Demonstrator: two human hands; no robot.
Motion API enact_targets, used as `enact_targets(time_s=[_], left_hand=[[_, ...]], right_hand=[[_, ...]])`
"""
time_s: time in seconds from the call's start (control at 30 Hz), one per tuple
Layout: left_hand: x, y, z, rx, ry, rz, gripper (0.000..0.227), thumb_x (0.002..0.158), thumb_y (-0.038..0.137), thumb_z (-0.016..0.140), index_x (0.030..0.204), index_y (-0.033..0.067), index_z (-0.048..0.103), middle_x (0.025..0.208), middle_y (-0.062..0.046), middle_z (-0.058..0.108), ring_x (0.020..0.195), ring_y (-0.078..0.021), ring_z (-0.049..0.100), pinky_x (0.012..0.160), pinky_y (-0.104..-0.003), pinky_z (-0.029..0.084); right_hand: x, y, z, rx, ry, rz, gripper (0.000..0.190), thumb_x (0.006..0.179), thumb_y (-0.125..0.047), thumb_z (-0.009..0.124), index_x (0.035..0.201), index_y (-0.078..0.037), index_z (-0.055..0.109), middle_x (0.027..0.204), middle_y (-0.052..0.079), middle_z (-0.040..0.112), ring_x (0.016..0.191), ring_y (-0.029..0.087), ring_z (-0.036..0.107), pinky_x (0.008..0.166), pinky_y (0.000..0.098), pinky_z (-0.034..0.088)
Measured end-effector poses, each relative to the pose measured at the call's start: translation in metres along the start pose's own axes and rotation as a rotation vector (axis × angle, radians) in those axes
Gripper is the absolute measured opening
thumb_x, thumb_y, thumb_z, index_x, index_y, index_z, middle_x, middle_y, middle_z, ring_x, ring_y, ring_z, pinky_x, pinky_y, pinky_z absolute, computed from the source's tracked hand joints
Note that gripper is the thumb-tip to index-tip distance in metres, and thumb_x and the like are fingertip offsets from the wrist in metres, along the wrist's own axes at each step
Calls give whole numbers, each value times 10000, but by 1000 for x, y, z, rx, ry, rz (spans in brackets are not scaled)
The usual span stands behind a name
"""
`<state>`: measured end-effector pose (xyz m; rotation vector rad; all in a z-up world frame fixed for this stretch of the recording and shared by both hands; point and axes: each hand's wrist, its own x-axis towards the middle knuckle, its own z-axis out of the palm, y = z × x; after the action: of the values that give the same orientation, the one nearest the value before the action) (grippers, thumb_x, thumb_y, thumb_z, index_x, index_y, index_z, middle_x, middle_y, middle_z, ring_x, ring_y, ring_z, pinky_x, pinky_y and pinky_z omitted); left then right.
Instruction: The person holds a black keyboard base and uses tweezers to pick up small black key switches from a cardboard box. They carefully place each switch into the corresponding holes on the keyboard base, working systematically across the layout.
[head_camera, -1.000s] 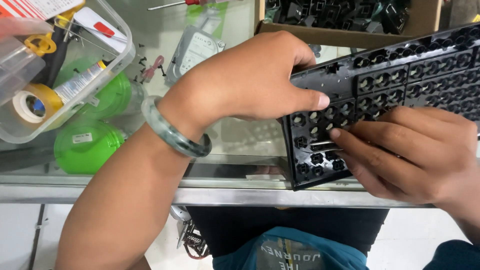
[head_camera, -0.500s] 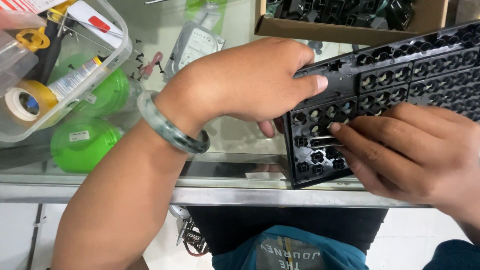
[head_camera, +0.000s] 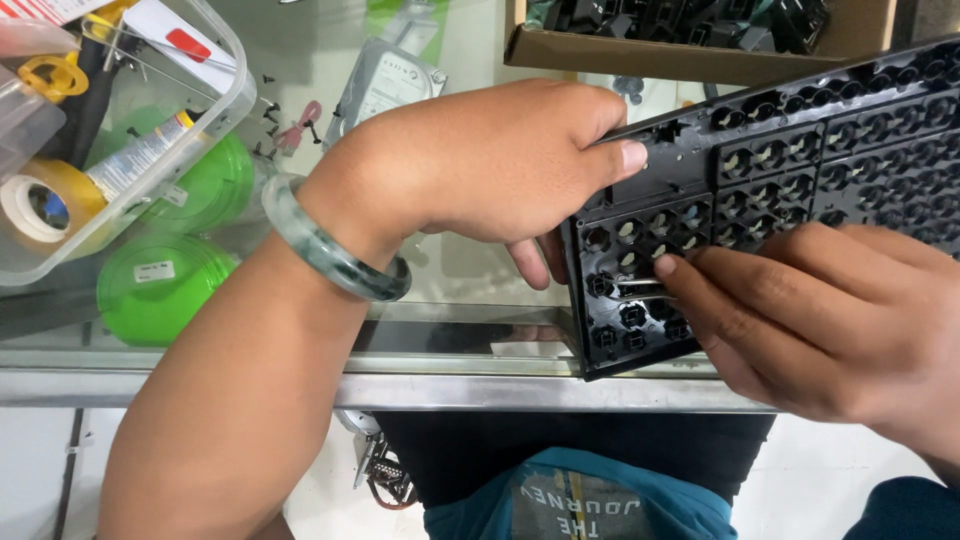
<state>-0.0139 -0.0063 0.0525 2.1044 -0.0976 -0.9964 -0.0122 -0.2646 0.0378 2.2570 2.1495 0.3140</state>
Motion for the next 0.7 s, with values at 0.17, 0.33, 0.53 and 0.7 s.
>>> enact_targets(time_s=[0.17, 0.33, 0.53, 0.7], left_hand=[[1, -1, 0, 14, -1, 7, 350, 1145, 385, 349, 907, 130, 385, 659, -48, 382, 622, -238, 897, 696, -401, 457], [0, -1, -1, 26, -14, 13, 346, 1152, 376, 352, 914, 128, 392, 637, -51, 356, 634, -249, 905, 689, -409, 458], [-1, 2, -1, 26, -26, 1, 317, 1143, 373, 350, 961, 129, 436, 640, -57, 380, 639, -250, 902, 709, -409, 471], [0, 1, 0, 24, -33, 10, 308, 1143, 365, 352, 971, 124, 436, 655, -74, 405, 630, -250, 897, 732, -396, 495]], right_hand=[[0, 0, 2, 8, -4, 16, 297, 982, -164, 658, 1219, -3, 737, 1053, 80, 701, 714, 243, 588, 583, 367, 523], [2, 2, 4, 47, 28, 26, 260, 974, -134, 687, 1187, 1, 753, 1028, 89, 712, 678, 236, 580, 537, 353, 503], [0, 5, 4, 78, -2, 24, 303, 961, -168, 681, 1211, -8, 739, 1054, 106, 720, 684, 245, 596, 549, 367, 513], [-1, 6, 6, 86, 16, 18, 288, 961, -161, 681, 1195, -7, 747, 1037, 106, 730, 679, 242, 604, 553, 360, 519]])
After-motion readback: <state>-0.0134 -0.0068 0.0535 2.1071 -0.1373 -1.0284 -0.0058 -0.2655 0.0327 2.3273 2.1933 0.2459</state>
